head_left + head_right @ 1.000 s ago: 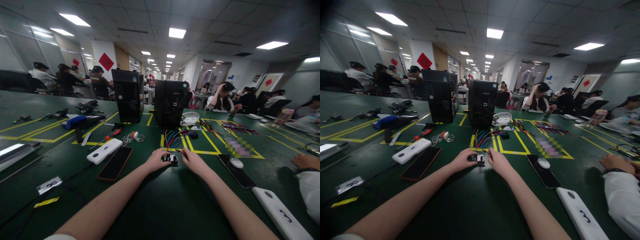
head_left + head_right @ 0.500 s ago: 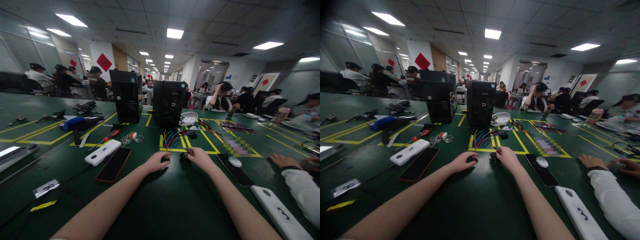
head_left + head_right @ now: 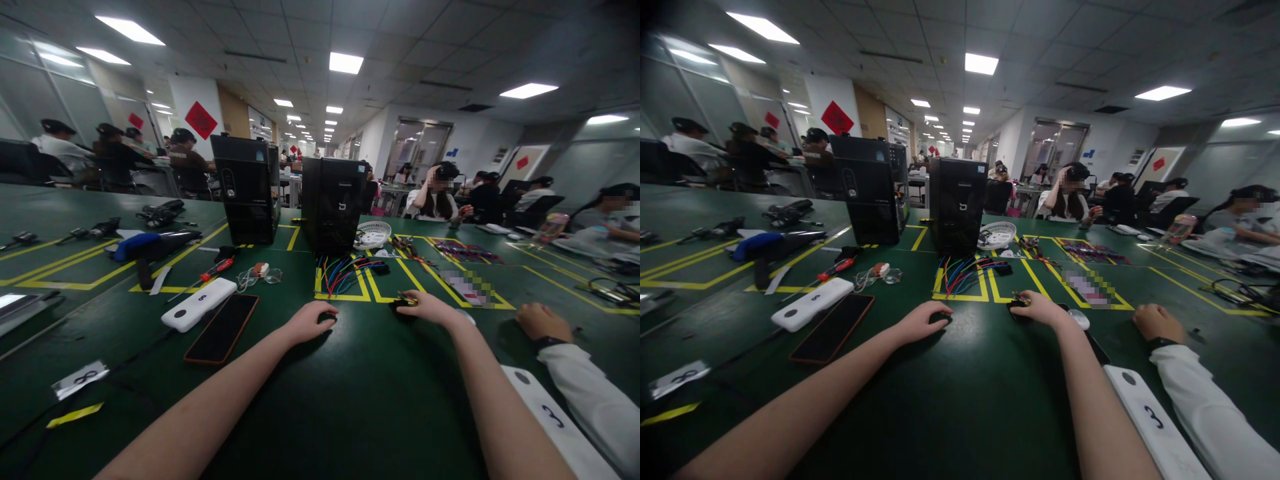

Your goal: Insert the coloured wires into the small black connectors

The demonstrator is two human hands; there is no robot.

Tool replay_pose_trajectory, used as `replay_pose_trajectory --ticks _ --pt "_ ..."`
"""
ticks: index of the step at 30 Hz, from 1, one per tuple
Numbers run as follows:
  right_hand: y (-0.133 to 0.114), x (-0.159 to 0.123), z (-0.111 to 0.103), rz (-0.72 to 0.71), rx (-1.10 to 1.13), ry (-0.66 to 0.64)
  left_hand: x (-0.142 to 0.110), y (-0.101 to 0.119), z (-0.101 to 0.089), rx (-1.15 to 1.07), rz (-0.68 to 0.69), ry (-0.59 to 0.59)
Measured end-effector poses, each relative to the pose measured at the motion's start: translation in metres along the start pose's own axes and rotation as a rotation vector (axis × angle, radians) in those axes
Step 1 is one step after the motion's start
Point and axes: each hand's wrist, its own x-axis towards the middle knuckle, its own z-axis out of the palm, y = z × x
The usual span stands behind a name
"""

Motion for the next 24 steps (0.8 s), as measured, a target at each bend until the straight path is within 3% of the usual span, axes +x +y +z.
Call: replay_pose_trajectory --ticks 4,8,15,17,22,24 --pt "0.010 -0.001 -0.002 0.057 -0.039 -0.060 0.000 0.001 -0.001 -0.005 -0.010 -0.007" --pt "0.008 0.003 0.004 0.024 -0.027 0.030 0.000 0.000 0.000 -0.009 -0.005 -0.001" --pt "0.003 0.007 0.009 -0.001 -0.078 0.019 0.000 0.000 0.000 0.002 0.003 -0.001" --pt "0.003 0.008 0.010 0.064 -0.140 0.075 0.000 -0.001 0.000 0.004 0.013 0.007" --pt "0.009 0.008 0.009 0.382 -0.218 0.197 0.000 -0.003 0.001 0.001 0.015 0.010" --pt "0.015 0.007 0.006 0.412 -0.186 0.209 0.000 -0.002 0.001 0.003 0.009 0.009"
